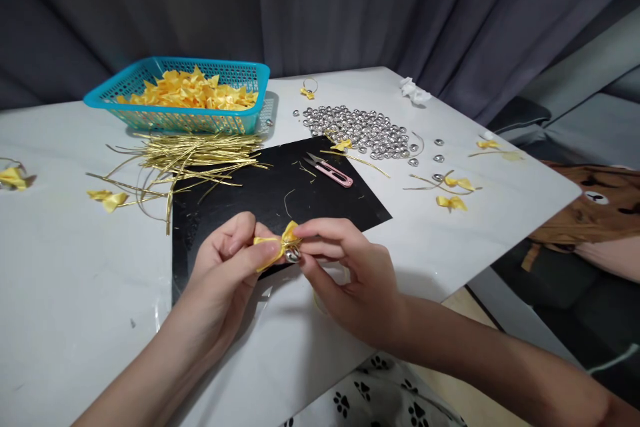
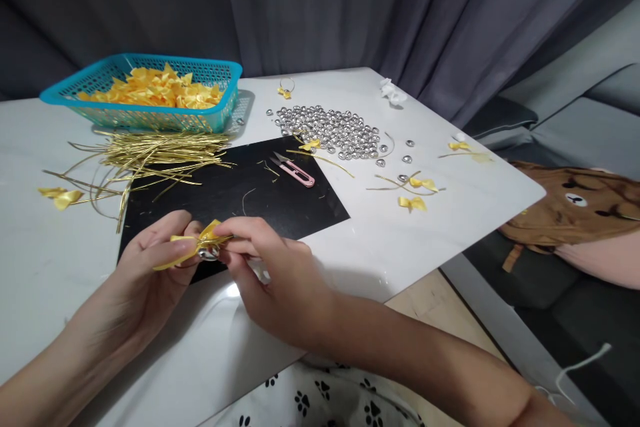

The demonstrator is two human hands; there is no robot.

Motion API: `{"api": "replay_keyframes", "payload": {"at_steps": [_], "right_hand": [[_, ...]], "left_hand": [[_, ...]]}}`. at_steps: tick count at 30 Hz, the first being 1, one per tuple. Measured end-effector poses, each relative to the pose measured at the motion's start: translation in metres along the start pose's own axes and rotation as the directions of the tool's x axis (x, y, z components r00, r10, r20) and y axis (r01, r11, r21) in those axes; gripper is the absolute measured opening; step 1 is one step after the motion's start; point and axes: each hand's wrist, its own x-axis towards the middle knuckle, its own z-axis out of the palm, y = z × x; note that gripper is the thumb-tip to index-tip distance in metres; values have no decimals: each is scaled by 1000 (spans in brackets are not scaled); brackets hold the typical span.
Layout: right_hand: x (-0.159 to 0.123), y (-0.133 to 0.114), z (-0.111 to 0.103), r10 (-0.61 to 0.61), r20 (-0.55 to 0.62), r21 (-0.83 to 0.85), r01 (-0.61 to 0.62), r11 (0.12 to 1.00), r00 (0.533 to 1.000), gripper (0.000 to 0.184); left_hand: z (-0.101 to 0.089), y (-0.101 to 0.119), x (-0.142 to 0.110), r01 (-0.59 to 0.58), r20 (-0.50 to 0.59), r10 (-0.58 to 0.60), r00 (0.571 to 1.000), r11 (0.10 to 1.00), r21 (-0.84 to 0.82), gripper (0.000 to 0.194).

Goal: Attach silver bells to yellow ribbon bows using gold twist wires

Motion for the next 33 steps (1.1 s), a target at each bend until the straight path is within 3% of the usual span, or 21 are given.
{"api": "replay_keyframes", "payload": {"at_steps": [7, 12, 24, 33], "right_hand": [[2, 1, -1, -53, 13, -58, 53, 997, 999, 31], [-1, -2, -1, -41, -57, -79, 36, 996, 998, 26], [0, 0, -1, -19, -67, -99, 12, 995, 998, 23], [3, -1, -5, -66, -46, -109, 61, 992, 997, 18]], "left_hand": [[-1, 0, 1, -22, -25, 24, 999, 998, 58, 38], [0, 0, 0, -42, -17, 44, 999, 994, 103, 39], [-1, 3, -1, -138, -5, 144, 990, 957, 254, 41], [0, -2, 0, -53, -32, 60, 998, 981, 187, 41]]}}
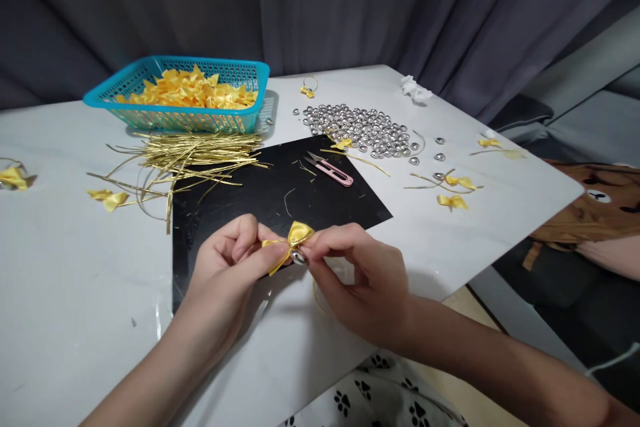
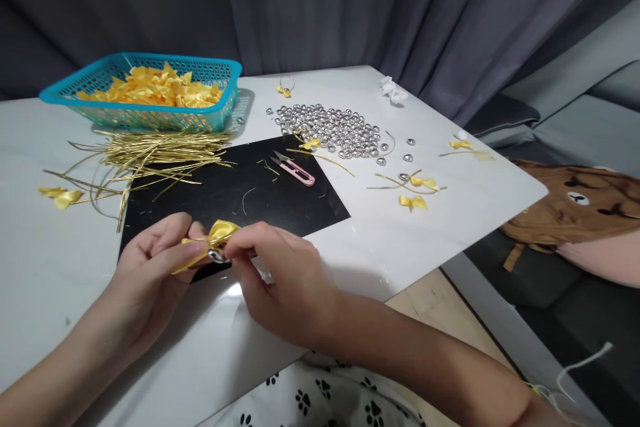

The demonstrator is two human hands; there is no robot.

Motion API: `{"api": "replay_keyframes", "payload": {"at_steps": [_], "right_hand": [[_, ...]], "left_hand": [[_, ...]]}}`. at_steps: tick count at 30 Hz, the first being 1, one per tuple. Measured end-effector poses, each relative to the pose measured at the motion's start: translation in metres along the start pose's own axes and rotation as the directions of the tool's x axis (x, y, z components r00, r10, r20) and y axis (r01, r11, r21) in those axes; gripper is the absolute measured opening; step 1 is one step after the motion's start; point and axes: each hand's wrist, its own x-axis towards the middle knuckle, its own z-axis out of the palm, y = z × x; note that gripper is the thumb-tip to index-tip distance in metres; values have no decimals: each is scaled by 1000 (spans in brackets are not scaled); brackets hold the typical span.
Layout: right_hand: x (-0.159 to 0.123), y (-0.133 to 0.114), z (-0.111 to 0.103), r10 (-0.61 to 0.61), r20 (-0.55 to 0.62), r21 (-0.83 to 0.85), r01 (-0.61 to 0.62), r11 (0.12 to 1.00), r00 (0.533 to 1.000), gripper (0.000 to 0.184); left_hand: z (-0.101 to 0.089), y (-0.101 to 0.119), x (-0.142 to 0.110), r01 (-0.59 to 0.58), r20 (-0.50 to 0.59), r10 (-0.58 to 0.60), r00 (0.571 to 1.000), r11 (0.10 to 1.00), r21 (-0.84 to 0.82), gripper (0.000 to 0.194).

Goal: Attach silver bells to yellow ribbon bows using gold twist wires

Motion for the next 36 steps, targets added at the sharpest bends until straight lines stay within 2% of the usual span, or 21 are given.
{"api": "replay_keyframes", "payload": {"at_steps": [5, 9, 14, 16, 21, 27, 29, 31, 33, 36], "right_hand": [[7, 0, -2, 69, 68, 52, -73, 996, 995, 14], [14, -1, -4, 100, 70, 63, -105, 992, 993, 11], [22, 2, -2, 255, 154, 39, -264, 964, 954, 7], [24, 5, -3, 209, 196, 44, -222, 974, 958, 7], [30, 5, -6, -2, 259, 73, -17, 997, 966, 9], [44, -3, -8, -37, 151, 137, 16, 990, 988, 10], [46, -4, -8, 4, 128, 198, -30, 980, 992, 9], [46, -6, -9, 85, 155, 306, -130, 943, 984, 6], [46, -8, -10, 174, 208, 418, -248, 874, 963, 5], [48, -15, -16, 280, 233, 527, -363, 768, 931, 5]], "left_hand": [[-3, 0, 5, 4, 1, -4, 1000, 1000, 29, 41], [-5, 0, 7, -40, 18, 39, 999, 991, 126, 42], [-7, -2, 5, -122, 50, 113, 992, 958, 261, 42], [-8, -1, 5, -155, 62, 143, 988, 942, 298, 42], [-6, 0, 6, -173, 87, 154, 984, 943, 286, 41], [-8, -4, 9, -106, 66, 93, 994, 967, 233, 41], [-9, -3, 10, -109, 59, 98, 993, 972, 209, 40], [-10, -2, 11, -127, 53, 118, 992, 969, 213, 40], [-10, -3, 12, -156, 51, 148, 988, 953, 261, 40], [-11, -4, 13, -186, 54, 178, 983, 922, 338, 40]]}}
